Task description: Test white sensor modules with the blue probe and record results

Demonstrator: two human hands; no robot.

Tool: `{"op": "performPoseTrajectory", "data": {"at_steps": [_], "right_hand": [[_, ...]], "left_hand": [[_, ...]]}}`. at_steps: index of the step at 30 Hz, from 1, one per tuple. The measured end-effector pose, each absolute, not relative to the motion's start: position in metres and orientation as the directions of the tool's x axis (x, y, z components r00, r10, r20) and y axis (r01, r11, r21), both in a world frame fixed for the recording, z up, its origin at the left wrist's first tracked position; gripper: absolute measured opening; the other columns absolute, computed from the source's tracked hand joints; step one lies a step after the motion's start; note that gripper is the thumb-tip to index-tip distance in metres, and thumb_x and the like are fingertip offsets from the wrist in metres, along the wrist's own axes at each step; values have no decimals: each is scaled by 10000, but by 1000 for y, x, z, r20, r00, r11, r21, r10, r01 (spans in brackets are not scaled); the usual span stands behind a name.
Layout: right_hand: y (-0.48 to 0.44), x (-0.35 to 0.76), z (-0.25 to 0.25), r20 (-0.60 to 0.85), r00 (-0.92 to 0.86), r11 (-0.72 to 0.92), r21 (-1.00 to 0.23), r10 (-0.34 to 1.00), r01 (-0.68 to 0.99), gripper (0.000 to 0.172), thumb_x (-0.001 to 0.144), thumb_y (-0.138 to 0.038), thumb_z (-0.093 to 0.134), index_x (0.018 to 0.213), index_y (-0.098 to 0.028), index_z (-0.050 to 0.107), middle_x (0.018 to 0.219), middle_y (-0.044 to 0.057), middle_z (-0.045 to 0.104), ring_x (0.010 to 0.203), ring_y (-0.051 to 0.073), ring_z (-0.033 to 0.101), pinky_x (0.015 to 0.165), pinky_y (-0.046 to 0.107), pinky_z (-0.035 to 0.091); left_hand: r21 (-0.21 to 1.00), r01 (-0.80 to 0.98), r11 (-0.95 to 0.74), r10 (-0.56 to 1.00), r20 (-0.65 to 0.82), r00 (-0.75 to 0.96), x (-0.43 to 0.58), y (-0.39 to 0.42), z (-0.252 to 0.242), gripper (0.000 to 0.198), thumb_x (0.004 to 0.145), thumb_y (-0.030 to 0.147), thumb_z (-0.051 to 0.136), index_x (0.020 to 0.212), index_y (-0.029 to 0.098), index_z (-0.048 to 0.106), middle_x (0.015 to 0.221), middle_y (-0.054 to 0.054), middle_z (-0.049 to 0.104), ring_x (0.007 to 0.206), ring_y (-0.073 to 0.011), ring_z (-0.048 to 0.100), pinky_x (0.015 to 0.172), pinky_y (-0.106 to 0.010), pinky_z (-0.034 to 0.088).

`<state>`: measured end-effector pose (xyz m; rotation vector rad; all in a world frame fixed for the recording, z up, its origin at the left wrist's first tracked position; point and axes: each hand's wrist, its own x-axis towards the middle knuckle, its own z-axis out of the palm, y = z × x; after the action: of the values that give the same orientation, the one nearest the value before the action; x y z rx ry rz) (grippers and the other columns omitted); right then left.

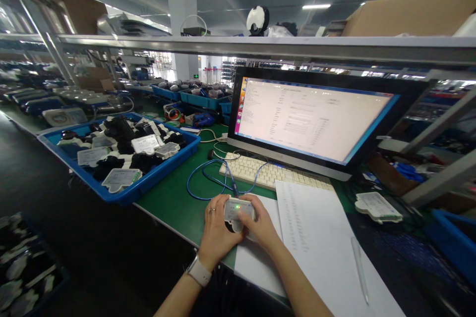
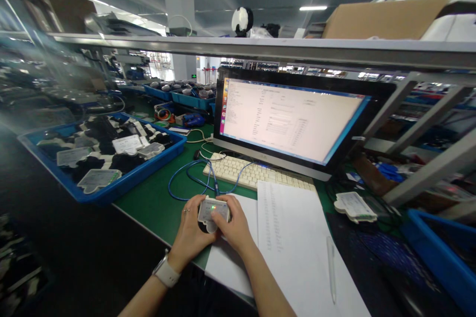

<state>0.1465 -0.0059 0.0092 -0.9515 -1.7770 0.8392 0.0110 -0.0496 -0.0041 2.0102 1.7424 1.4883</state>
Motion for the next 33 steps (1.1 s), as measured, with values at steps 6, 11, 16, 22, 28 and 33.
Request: {"op": "performPoseTrajectory", "data": {"at_steps": [6,11,16,22,28,33], "right_hand": [[-5,148,5,422,-259,485,-831,869,271,241,778,-344,552,985,-224,582,977,45,597,952,236,542,848,352,430],[-2,152,4,435,-289,500,-841,853,207,338,879,-452,371,1007,-230,591,1000,44,597,977,233,539,839,338,428],[-2,151,6,418,-285,479,-856,862,193,375,912,-439,293,978,-231,598,988,38,595,960,226,543,845,342,412],[-1,152,0,477,-144,499,-838,867,222,382,884,-470,336,1079,-227,559,1094,54,566,1050,238,507,879,349,409],[-1,156,3,497,-60,497,-840,866,219,371,907,-431,320,1104,-213,546,1129,74,541,1078,236,484,877,377,414],[-2,155,5,520,-39,516,-832,854,206,354,904,-429,333,1066,-218,566,1106,67,553,1056,239,495,862,385,421]], "left_hand": [[620,709,-335,805,579,-127,11,-51,-6,712,610,240,665,1240,179,340,1203,-134,455,1165,-304,436,992,-512,349],[679,673,-294,855,501,-132,1,-48,3,581,708,405,613,1199,165,416,1204,-133,502,1177,-289,435,1000,-478,331],[737,675,-32,954,224,-199,-21,-2,36,300,850,418,417,947,176,567,999,-77,625,979,-211,572,849,-330,423],[653,749,112,987,-158,-10,-19,58,57,360,604,484,732,512,174,572,544,-24,589,622,-221,603,594,-296,422],[665,722,191,945,-324,49,-12,72,52,261,824,382,607,770,127,596,755,-2,607,691,-132,586,676,-305,485],[800,542,257,938,-341,58,-23,65,58,254,880,370,531,935,125,569,849,-22,592,688,-117,576,615,-275,499]]}}
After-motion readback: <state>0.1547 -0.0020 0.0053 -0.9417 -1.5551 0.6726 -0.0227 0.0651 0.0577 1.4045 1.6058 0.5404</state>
